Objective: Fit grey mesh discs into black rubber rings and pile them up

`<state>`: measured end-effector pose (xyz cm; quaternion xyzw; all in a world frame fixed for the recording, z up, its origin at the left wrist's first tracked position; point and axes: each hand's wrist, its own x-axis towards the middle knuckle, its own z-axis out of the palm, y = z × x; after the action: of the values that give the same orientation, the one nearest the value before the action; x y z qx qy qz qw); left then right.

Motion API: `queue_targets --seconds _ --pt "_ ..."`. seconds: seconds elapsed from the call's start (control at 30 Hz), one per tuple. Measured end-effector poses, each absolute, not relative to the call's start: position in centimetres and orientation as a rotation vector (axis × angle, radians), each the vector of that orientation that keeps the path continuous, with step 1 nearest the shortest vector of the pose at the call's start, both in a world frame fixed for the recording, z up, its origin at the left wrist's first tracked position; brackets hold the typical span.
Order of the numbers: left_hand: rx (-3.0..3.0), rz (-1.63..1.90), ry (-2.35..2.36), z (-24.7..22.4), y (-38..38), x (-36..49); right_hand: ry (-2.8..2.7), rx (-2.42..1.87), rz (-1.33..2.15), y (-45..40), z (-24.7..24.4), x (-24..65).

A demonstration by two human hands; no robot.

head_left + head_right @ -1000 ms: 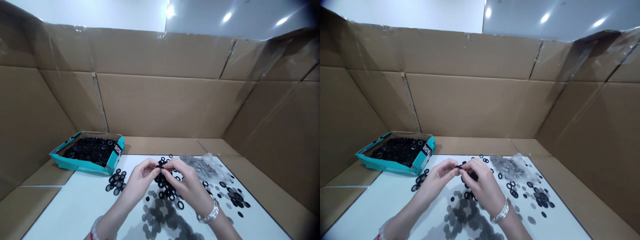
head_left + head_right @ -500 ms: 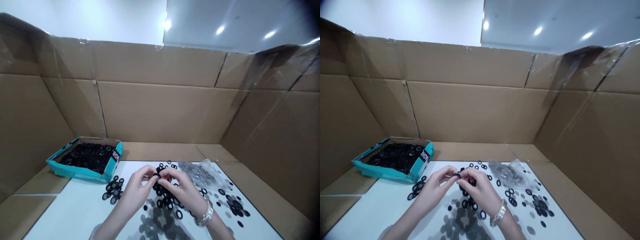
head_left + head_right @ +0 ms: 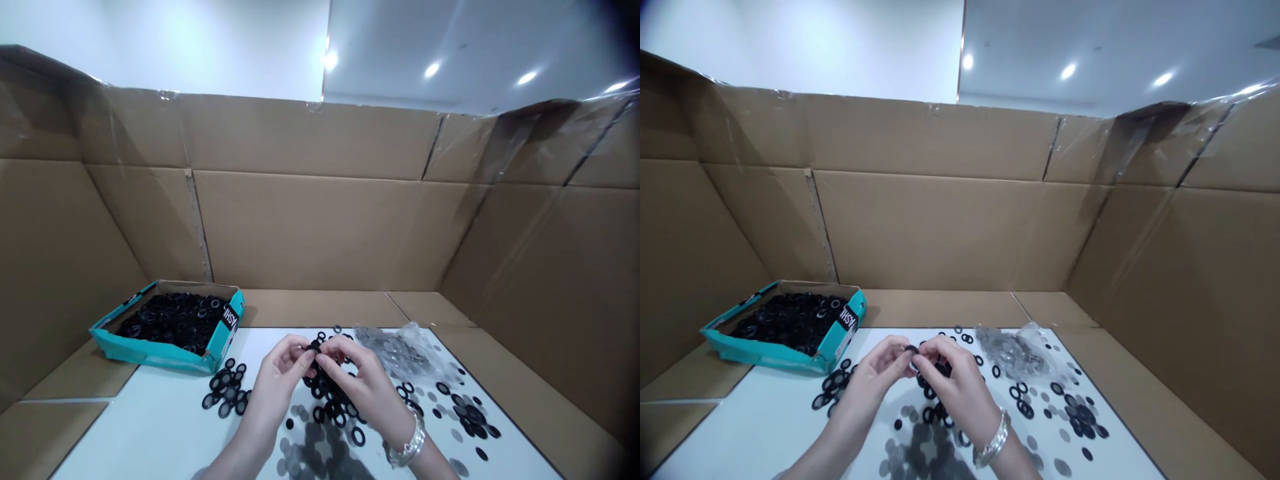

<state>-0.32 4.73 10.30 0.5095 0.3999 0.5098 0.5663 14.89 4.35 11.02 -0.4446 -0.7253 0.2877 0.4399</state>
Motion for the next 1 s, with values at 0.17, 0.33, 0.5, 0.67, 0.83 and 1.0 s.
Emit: queue_targets --seconds 0.17,0.33,0.5,0.67,0.83,1.0 --pt "1.338 1.113 0.935 10.2 5.1 -0.7 -1.891 -1.092 0.716 4.5 11.4 15.5" --pt "1.732 1.231 1.126 10.1 5.3 -1.1 -1.957 -1.083 0.527 4.2 11.1 15.3" --pt "1.774 1.178 1.161 10.3 5.5 -1.5 -1.969 -1.085 0.468 4.0 11.1 15.1" --pt "1.413 1.081 1.001 9.9 6.0 -1.7 -1.967 -1.086 0.631 4.5 11.1 15.3" --pt "1.425 1.139 1.026 9.7 5.6 -1.4 -1.956 -1.078 0.621 4.4 10.8 15.0" --pt "1.648 1.242 1.126 10.2 5.2 -1.4 -1.916 -1.101 0.617 4.0 10.9 14.7"
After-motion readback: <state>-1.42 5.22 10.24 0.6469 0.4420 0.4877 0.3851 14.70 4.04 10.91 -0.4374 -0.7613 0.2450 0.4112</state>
